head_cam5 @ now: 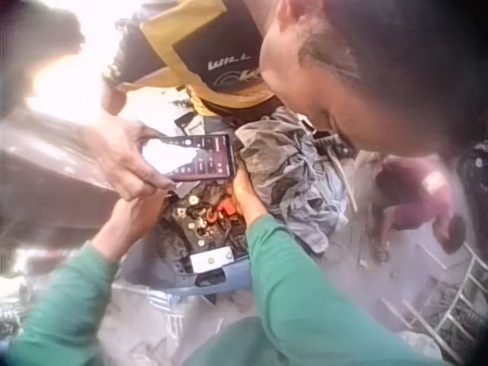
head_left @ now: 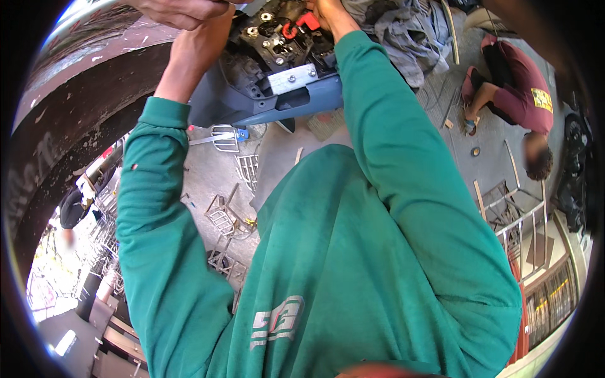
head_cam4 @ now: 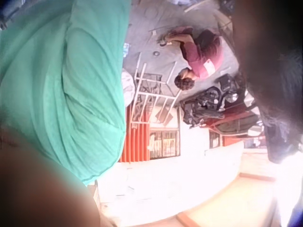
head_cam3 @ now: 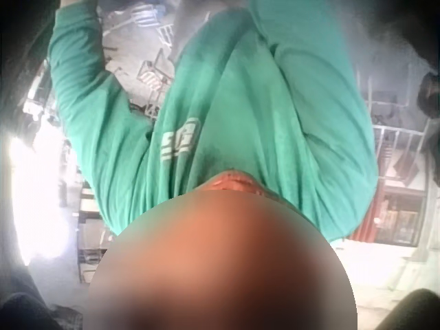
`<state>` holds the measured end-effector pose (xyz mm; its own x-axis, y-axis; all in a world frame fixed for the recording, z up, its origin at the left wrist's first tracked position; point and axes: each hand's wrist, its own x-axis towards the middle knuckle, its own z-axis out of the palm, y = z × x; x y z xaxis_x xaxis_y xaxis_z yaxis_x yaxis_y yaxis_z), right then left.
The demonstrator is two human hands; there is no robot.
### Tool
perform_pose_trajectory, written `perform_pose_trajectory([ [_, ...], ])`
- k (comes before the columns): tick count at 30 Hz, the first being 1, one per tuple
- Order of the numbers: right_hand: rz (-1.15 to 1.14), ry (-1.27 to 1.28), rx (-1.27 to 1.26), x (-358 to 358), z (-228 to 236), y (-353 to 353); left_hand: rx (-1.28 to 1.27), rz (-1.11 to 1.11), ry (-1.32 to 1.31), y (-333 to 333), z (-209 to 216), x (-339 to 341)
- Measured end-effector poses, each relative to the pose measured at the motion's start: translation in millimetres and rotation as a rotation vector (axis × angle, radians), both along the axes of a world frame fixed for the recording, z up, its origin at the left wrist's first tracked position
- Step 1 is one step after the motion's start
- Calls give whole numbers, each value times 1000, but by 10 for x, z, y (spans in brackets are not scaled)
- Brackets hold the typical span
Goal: The person works on the internal electrical components of a scooter, using a screwdriver to tighten screws and a metal rod to adjust parts within the housing. They manipulate wires and components while another person assists by holding a phone for illumination.
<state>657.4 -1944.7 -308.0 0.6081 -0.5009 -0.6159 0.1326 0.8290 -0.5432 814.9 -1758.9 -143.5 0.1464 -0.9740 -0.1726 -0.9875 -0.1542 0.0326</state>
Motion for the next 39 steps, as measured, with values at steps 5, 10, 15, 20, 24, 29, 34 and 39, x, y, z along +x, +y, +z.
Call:
perform_pose_trajectory([
  [5,-36,-7,17,-44,-4,-7,-82,-382,-45,-47,7,149],
  [10,-69,-8,41,-34,37,-17,212,-260,-243,-148,-39,-38],
  [15,-88,-23,40,-34,60,-49,-165,-345,-336,-108,132,-68],
  [20,-81,-20,41,-17,78,-79,94,247,-119,215,427,-11],
  [24,-59,-17,30,-30,124,-56,136,459,-44,423,470,-214],
  [29,-46,-1,28,-99,144,-34,170,744,295,330,353,-97],
  [34,-45,7,48,-106,117,12,437,864,707,54,34,368],
  [39,-49,14,76,-85,128,29,454,504,490,-223,-263,469],
])
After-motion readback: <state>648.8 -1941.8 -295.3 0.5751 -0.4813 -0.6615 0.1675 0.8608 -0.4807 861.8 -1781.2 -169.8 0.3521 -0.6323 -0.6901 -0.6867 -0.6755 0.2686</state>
